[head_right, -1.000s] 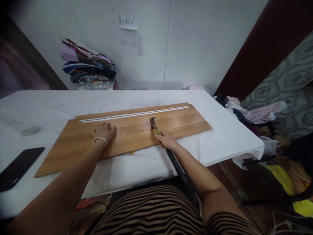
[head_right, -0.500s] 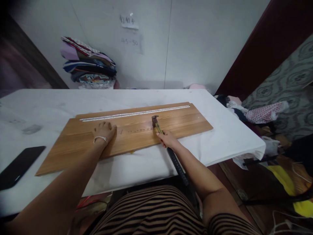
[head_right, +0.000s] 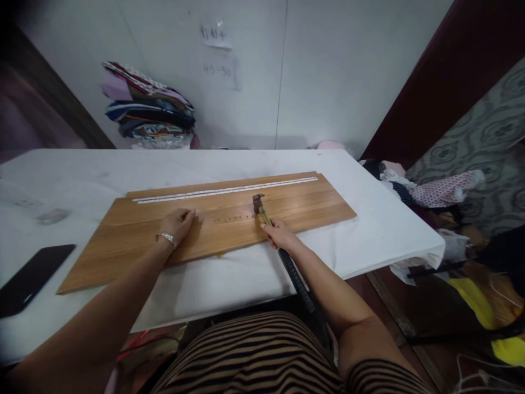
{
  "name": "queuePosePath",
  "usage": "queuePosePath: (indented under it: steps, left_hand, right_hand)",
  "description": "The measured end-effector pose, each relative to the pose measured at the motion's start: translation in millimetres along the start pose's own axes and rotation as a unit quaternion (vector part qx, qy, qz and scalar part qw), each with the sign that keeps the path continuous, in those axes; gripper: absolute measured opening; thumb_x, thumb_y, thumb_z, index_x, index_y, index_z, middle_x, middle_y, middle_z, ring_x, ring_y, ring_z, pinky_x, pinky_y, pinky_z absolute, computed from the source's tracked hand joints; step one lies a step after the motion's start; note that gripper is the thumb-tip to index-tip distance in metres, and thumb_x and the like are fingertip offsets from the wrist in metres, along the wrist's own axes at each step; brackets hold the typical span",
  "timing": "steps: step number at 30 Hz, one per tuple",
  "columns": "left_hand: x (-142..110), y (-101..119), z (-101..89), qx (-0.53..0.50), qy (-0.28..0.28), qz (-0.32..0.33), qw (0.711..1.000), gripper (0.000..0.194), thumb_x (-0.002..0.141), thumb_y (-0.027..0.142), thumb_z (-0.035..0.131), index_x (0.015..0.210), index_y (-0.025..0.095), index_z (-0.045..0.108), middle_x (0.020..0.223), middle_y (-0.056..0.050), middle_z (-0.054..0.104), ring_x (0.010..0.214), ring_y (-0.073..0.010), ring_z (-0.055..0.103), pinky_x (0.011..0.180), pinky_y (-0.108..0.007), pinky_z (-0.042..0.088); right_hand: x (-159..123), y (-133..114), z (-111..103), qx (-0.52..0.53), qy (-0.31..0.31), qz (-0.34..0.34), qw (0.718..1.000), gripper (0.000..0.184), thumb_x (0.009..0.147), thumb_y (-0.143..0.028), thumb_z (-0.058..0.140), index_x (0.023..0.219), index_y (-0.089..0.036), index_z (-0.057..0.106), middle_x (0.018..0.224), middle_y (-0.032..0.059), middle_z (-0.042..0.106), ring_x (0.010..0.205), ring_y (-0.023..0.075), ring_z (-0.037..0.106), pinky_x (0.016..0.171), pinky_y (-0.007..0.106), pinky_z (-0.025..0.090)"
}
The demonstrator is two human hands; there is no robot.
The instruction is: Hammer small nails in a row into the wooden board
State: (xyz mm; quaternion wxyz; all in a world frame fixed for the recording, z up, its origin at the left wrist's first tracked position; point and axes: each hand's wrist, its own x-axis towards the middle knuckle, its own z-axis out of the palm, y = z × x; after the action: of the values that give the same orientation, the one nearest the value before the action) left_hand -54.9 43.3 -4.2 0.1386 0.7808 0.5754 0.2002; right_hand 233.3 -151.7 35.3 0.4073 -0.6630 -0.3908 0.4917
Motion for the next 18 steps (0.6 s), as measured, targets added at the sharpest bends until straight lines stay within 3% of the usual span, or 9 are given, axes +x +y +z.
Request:
queuePosePath:
  steps: [6, 10, 18]
  left_hand:
    - [-26.3, -0.1, 16.4, -0.072, -0.009, 0.028, 0.997, 0.03, 0.086, 0.044, 0.053, 0.089, 0.022, 0.074, 0.094, -0.007, 0.076, 0.089, -0.0217, 0.067, 0.085, -0.033, 0.052]
    - [-36.6, -2.5, 27.0, -0.062, 0.014, 0.047, 0.997, 0.025, 0.085, 0.038, 0.058, 0.091, 0.02, 0.073, 0.096, -0.008, 0.073, 0.094, -0.022, 0.066, 0.089, -0.034, 0.051]
    - [-31.5, 19.0, 17.8, 0.024, -0.02, 0.01, 0.999, 0.022, 0.09, 0.03, 0.056, 0.09, 0.02, 0.075, 0.1, -0.01, 0.074, 0.1, -0.0247, 0.066, 0.092, -0.037, 0.05]
  right_hand:
    - [-1.3, 3.5, 1.0, -0.008, 0.002, -0.003, 1.0, 0.035, 0.084, -0.046, 0.062, 0.066, -0.024, 0.042, 0.043, -0.0091, 0.042, 0.032, 0.0074, 0.037, 0.033, 0.02, 0.03]
    - [1.1, 9.1, -0.9, -0.02, -0.009, -0.014, 1.0, 0.039, 0.08, -0.054, 0.063, 0.066, -0.024, 0.041, 0.042, -0.009, 0.042, 0.031, 0.0072, 0.036, 0.033, 0.021, 0.029]
    - [1.0, 11.0, -1.3, -0.033, -0.004, -0.014, 0.999, 0.039, 0.078, -0.055, 0.061, 0.065, -0.025, 0.041, 0.039, -0.0084, 0.041, 0.03, 0.0083, 0.036, 0.033, 0.022, 0.029]
